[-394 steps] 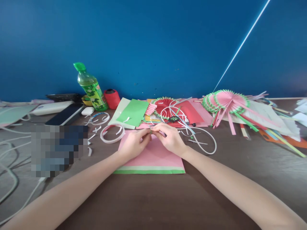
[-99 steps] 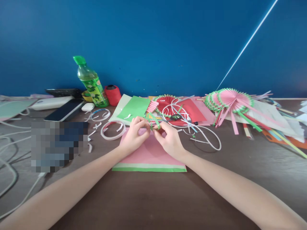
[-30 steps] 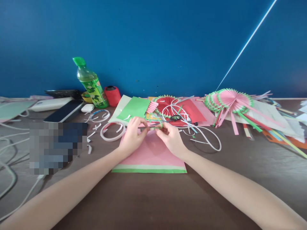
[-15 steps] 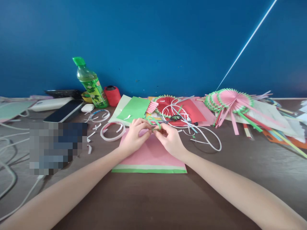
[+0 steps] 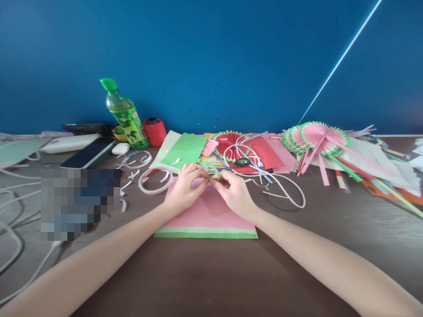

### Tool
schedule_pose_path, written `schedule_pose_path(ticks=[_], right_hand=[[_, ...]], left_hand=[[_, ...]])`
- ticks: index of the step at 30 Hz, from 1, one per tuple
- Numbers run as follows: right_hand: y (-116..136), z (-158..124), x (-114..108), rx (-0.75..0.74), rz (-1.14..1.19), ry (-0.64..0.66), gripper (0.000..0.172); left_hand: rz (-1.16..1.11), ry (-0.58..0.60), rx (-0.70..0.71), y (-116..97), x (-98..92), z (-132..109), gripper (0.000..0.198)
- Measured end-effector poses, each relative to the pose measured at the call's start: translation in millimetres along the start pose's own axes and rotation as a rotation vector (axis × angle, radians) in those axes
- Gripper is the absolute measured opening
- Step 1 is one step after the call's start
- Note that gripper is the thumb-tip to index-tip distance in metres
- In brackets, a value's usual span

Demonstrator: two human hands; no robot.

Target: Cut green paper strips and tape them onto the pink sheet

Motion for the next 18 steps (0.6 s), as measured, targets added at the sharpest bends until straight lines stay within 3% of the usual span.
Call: schedule_pose_path(ticks=[18], right_hand=[[-0.4,-0.5,1.2,-0.012,0.021,0.019,0.016]], left_hand=[[-0.038,0.009,-0.008,2.3,0.7,0.3,0.011]])
Point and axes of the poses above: each hand's wrist, its own z-axis towards the middle knuckle, its own x-axis out of the palm, y = z × x, the point moved 4 cm from there along z, towards the middle knuckle, and after that the axes turned 1 degree about -y, right-handed, at the moved point
